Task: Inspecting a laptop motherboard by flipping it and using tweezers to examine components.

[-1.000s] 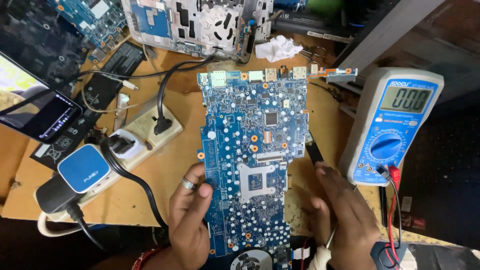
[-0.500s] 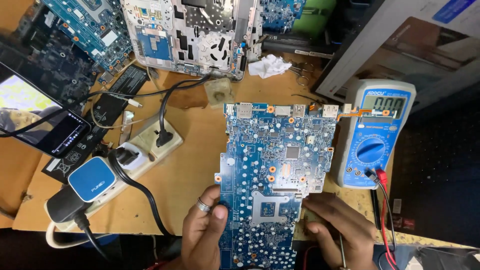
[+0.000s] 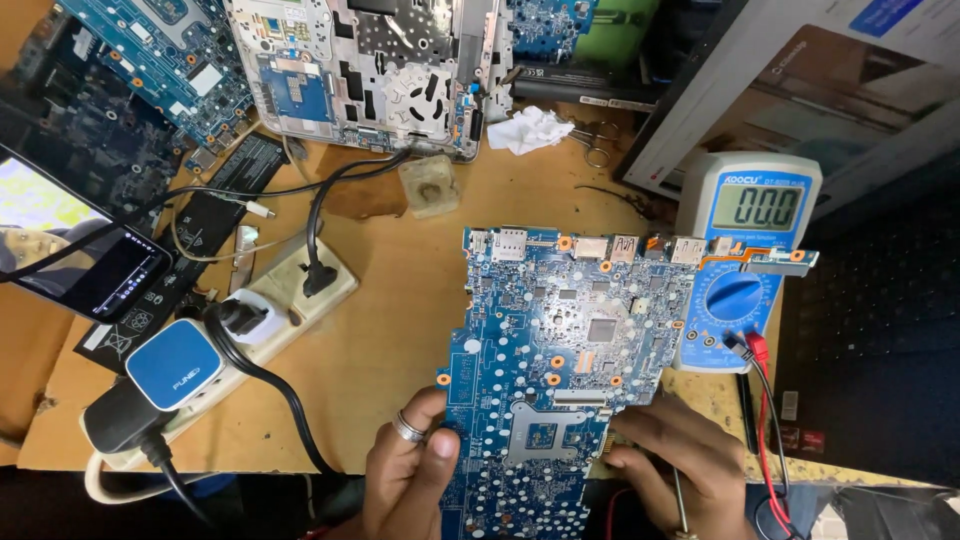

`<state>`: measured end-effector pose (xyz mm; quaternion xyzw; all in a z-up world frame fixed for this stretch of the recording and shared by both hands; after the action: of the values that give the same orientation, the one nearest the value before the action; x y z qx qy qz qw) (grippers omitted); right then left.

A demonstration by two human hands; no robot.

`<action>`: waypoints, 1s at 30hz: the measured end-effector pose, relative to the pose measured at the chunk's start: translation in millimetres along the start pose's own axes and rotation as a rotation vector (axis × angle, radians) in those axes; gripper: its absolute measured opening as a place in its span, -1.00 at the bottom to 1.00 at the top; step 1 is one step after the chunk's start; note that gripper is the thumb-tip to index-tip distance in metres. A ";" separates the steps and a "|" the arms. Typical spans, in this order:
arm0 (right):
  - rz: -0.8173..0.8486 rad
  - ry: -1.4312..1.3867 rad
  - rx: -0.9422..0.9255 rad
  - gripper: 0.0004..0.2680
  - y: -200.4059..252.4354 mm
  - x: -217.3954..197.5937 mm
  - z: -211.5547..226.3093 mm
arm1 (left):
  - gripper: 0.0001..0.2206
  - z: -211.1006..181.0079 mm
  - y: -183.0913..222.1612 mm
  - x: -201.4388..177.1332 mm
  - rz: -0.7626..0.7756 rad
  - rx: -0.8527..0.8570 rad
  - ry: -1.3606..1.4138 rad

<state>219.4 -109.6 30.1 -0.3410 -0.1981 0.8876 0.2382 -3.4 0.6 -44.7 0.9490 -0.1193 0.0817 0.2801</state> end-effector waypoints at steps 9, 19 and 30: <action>0.037 -0.050 0.037 -0.87 -2.0 -3.3 0.9 | -0.48 -16.8 8.5 13.0 0.015 0.055 0.082; -0.031 -0.023 0.005 -0.95 -8.2 -2.9 11.8 | -0.48 -24.7 8.3 17.4 0.165 0.217 0.025; -0.093 -0.097 -0.043 -0.91 -11.6 0.9 16.6 | -0.43 -16.4 9.5 13.1 0.097 0.090 0.025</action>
<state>210.5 -102.8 47.0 -0.2928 -0.2439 0.8866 0.2620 5.1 -0.4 -23.4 0.9526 -0.1578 0.1123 0.2345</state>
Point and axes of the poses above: each hand's wrist, its own y-axis away from the middle knuckle, its own x-axis out of the palm, z = x × y, the point moved 3 cm from there along -y, towards the middle knuckle, and after that the axes turned 6 degrees about -x, right-handed, at the moved point
